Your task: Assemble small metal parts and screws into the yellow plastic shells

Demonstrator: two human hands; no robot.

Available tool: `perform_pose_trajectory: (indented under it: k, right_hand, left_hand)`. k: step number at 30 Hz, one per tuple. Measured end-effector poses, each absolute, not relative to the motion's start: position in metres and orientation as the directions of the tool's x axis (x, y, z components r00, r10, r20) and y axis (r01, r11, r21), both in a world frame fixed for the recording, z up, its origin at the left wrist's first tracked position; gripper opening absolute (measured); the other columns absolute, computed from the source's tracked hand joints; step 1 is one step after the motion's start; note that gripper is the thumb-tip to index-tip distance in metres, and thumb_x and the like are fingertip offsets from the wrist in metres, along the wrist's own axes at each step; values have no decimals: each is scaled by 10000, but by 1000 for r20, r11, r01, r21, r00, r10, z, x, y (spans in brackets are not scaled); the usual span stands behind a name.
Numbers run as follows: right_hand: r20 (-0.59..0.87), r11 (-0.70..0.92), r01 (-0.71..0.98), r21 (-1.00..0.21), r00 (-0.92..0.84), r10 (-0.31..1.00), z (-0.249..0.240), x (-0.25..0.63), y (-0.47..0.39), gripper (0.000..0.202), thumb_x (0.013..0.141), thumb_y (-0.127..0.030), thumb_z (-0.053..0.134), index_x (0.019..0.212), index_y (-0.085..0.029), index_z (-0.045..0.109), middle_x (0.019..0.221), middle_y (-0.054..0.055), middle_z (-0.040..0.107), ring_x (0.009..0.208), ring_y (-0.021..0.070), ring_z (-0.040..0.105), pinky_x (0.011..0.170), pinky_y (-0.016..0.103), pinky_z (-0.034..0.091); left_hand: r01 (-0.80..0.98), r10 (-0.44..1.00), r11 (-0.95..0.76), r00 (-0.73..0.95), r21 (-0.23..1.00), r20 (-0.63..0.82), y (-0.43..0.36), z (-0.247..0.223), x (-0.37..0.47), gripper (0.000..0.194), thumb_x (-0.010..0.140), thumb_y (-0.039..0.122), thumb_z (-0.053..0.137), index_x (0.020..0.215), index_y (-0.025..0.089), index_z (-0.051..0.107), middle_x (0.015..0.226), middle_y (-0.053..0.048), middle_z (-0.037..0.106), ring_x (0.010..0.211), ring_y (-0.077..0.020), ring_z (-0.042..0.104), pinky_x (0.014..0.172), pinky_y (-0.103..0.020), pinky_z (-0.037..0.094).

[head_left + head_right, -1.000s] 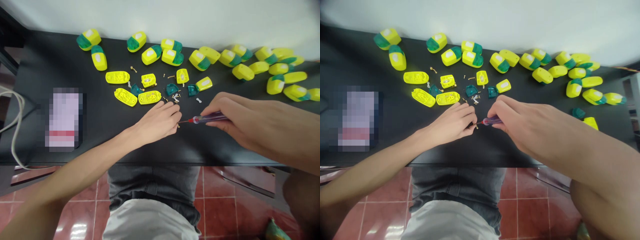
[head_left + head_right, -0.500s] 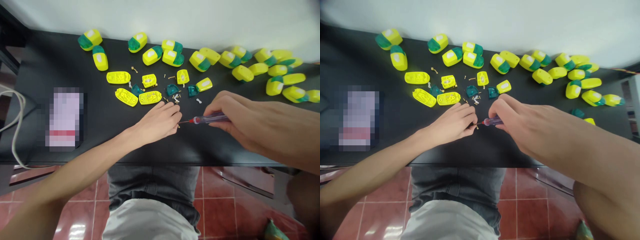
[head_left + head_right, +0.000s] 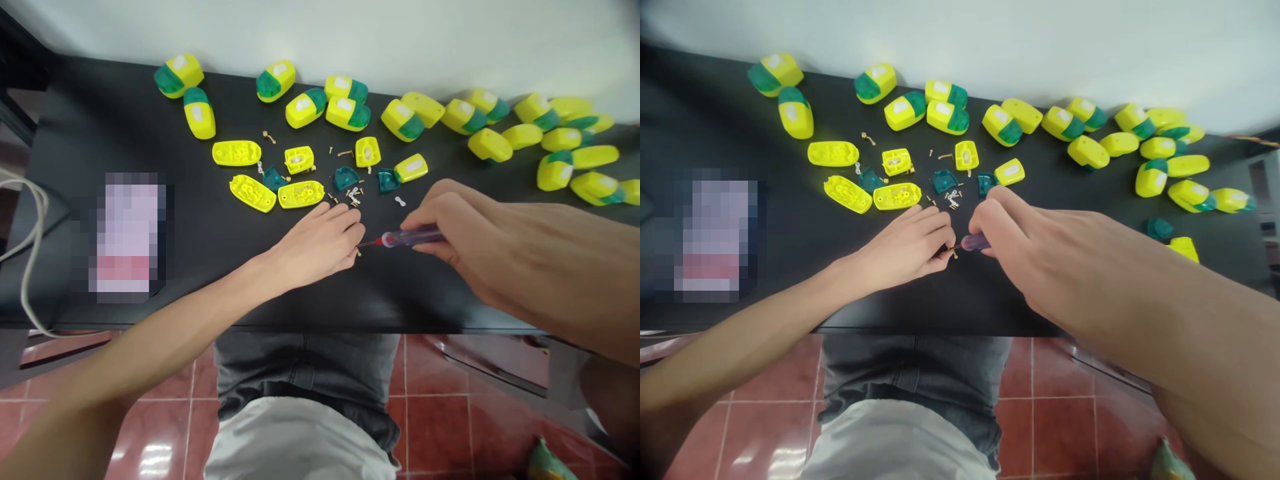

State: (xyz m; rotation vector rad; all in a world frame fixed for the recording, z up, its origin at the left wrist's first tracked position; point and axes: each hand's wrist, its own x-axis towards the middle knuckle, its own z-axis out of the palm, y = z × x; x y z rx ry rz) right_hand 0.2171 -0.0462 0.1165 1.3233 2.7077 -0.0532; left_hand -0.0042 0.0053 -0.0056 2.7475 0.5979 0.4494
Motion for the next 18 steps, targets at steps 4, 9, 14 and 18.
perform_pose_trajectory:
  k: [4, 9, 14, 18]
  right_hand:
    - [-50, 674, 731, 108, -673, 738, 118, 212, -42, 445, 1122, -515, 206, 868, -250, 457, 751, -1, 514, 394, 174, 465, 367, 348, 337]
    - [-57, 645, 758, 98, -642, 764, 117, 211, -45, 400, 1124, -459, 203, 1028, -220, 507, 855, 30, 568, 429, 180, 479, 387, 342, 335]
    - [-58, 623, 781, 41, -621, 782, 116, 210, -45, 468, 1122, -512, 187, 895, -244, 496, 766, 14, 539, 471, 181, 484, 439, 335, 298]
    - [-37, 595, 799, 83, -594, 803, 114, 207, -45, 526, 1112, -565, 136, 889, -246, 490, 709, 3, 507, 468, 186, 444, 460, 338, 264]
  left_hand:
    - [354, 443, -870, 867, 343, 227, 5, -5, -4, 105, 992, 191, 596, 931, 134, 659, 997, -112, 685, 970, -250, 624, 780, -355, 369]
    - [353, 441, -869, 869, 347, 222, 6, -4, -4, 113, 996, 195, 589, 932, 135, 660, 994, -114, 683, 963, -252, 621, 779, -363, 370]
    - [352, 443, -867, 870, 353, 219, 5, -3, -5, 115, 997, 189, 582, 930, 138, 659, 990, -111, 683, 952, -247, 618, 780, -360, 366]
    - [357, 445, -866, 870, 350, 214, 5, -4, -5, 121, 1000, 193, 580, 931, 134, 661, 995, -112, 684, 955, -249, 621, 780, -361, 365]
